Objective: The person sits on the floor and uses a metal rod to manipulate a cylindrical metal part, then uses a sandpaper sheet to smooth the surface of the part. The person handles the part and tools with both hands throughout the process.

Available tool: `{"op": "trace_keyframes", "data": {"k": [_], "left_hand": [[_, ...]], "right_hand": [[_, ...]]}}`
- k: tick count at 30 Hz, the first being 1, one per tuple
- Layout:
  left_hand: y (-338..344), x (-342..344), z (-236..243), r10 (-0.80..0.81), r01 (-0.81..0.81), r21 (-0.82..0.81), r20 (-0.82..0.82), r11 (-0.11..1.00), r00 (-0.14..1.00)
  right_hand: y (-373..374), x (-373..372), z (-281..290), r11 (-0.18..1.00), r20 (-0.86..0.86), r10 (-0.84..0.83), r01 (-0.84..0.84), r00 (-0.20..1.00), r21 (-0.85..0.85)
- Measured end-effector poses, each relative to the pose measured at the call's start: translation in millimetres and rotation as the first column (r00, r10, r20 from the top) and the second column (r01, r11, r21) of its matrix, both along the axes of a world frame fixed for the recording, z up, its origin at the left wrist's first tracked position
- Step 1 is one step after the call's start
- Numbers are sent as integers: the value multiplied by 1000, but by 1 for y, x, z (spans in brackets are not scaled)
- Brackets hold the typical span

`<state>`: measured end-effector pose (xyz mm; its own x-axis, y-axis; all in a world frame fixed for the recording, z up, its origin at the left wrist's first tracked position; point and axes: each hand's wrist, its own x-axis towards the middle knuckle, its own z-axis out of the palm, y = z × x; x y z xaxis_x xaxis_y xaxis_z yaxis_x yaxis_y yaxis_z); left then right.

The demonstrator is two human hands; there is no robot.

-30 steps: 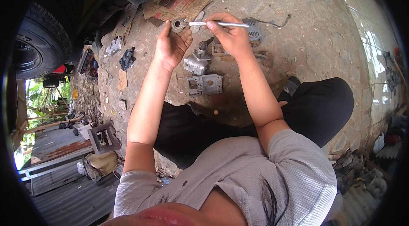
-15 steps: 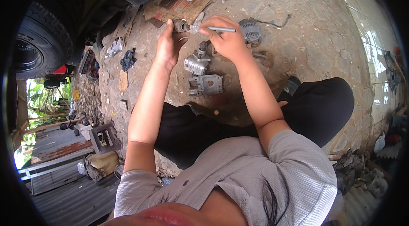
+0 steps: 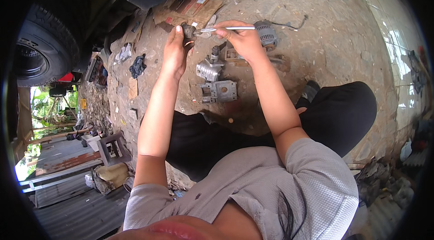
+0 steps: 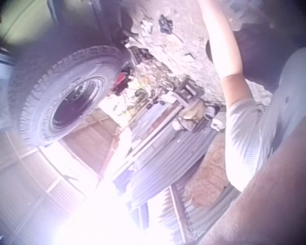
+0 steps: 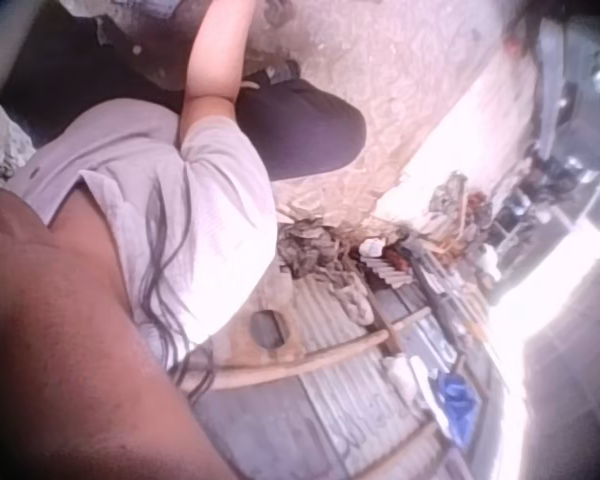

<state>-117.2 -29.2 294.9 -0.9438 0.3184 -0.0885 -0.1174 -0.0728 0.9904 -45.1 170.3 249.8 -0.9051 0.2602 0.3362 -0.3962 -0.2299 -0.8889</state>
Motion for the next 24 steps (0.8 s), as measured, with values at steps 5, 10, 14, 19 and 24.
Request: {"op": "trace_keyframes", "data": {"k": [5, 10, 14, 19, 24], "left_hand": [[-2, 0, 16, 11, -11, 0, 165, 1000, 986], [-7, 3, 8, -55, 32, -127, -185, 991, 981], [-1, 12, 11, -36, 42, 68, -95, 997, 995], [-4, 9, 4, 53, -113, 263, 225, 958, 973], [-10, 1, -4, 55, -169, 305, 348, 937, 936]], "right_hand": [[5, 2, 3, 880, -329, 16, 142, 944, 452], [-13, 3, 7, 899, -320, -97, 220, 943, 377], [-39, -2, -13, 868, 58, 95, -54, 994, -493], [-64, 2, -10, 980, 100, 18, 3, 995, -200], [-54, 5, 13, 908, -72, -13, 42, 997, 417]]}}
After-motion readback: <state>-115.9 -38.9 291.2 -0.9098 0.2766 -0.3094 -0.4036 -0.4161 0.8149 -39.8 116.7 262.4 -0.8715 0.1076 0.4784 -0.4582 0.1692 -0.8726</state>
